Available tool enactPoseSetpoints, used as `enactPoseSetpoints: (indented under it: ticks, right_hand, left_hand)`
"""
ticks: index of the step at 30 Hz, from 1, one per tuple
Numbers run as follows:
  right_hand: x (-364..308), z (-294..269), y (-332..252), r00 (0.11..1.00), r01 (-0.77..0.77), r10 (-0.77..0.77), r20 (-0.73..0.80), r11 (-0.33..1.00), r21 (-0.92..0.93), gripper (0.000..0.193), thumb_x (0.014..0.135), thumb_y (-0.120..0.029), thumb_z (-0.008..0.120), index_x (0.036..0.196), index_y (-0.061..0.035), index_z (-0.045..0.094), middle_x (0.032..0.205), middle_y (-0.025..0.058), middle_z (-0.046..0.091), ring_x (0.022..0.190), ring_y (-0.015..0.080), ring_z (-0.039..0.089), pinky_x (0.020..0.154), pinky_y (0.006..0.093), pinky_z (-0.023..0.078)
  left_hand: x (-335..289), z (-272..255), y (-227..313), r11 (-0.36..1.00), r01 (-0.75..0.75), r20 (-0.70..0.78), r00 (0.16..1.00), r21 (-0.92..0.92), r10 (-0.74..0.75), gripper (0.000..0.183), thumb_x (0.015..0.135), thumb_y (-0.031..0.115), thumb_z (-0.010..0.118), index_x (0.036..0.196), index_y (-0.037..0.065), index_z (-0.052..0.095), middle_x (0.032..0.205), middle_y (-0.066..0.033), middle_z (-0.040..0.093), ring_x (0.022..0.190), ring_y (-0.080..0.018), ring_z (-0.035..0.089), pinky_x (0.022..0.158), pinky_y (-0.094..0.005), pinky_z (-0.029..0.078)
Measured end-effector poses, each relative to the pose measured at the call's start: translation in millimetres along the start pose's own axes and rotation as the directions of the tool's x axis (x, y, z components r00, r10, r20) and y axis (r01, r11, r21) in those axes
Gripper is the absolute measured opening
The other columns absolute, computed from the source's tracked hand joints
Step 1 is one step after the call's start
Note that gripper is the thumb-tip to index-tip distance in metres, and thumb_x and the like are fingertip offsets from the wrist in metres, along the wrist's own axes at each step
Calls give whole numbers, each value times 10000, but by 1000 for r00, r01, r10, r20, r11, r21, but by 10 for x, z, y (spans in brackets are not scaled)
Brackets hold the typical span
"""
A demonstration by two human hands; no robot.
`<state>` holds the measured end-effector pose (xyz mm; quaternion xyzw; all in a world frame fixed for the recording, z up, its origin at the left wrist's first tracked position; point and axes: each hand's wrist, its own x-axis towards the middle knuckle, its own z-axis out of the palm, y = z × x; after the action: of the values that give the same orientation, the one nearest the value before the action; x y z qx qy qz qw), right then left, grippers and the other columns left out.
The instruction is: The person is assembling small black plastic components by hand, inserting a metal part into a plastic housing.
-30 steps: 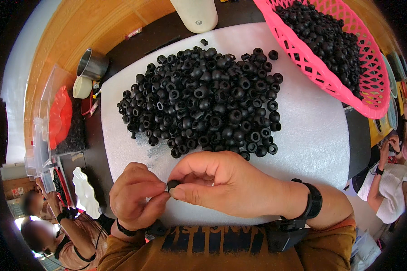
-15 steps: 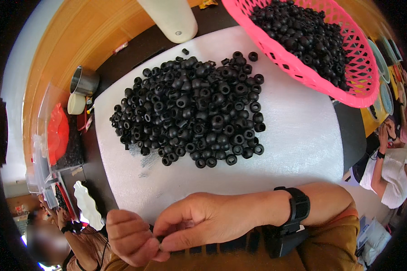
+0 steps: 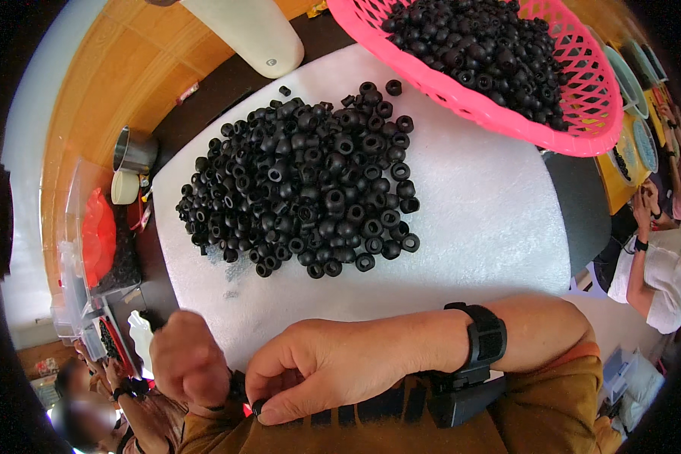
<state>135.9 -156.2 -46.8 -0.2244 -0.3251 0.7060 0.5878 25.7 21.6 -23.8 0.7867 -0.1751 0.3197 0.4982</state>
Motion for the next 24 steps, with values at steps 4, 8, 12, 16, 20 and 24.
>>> enactPoseSetpoints:
  ticks: [4, 8, 12, 16, 20, 24]
  right_hand:
    - [-14, -21, -14, 1000, 28, -28, 1, 992, -121, 189, 883, -182, 632, 973, -19, 599, 812, 18, 565, 718, 98, 523, 631, 252, 425]
    - [-28, 12, -16, 1000, 18, -21, -12, 985, -169, 205, 879, -203, 635, 964, -21, 598, 807, 26, 570, 713, 107, 529, 632, 259, 436]
    - [-31, -5, 7, 999, 30, -36, -26, 981, -191, 212, 875, -209, 638, 956, -18, 596, 810, 29, 572, 715, 110, 533, 635, 262, 443]
    - [-18, -23, -14, 999, 33, -42, -35, 976, -217, 212, 877, -209, 636, 955, -16, 595, 812, 32, 572, 718, 113, 537, 638, 262, 447]
    - [-5, -45, 0, 999, -1, -7, -36, 971, -239, 214, 881, -211, 631, 955, -14, 594, 818, 33, 572, 724, 112, 536, 646, 259, 446]
    - [-8, -57, 13, 999, 4, -14, -40, 973, -231, 217, 884, -214, 627, 958, -13, 593, 823, 33, 573, 728, 111, 535, 650, 258, 445]
  left_hand:
    - [240, 88, -133, 749, 219, 230, 866, 626, -445, 242, 670, 48, 717, 895, 24, 632, 736, -82, 569, 677, -248, 553, 571, -329, 420]
    - [260, 220, -296, 677, 35, 315, 867, 735, -386, 275, 691, 46, 691, 957, 33, 623, 852, -88, 578, 714, -272, 552, 627, -357, 430]
    - [222, 267, -320, 739, 42, 380, 837, 673, -394, 303, 702, 56, 687, 994, 34, 609, 864, -92, 572, 732, -271, 555, 648, -370, 439]
    - [230, 243, -345, 810, 38, 445, 820, 585, -359, 318, 701, 52, 686, 1007, 27, 603, 858, -93, 568, 734, -270, 553, 649, -367, 440]
    - [311, 360, -396, 766, 30, 358, 872, 642, -334, 304, 693, 41, 688, 986, 24, 613, 842, -89, 565, 715, -267, 546, 636, -360, 434]
    - [278, 370, -425, 764, 18, 351, 881, 645, -317, 306, 685, 29, 689, 984, 27, 622, 823, -86, 560, 696, -262, 541, 620, -355, 427]
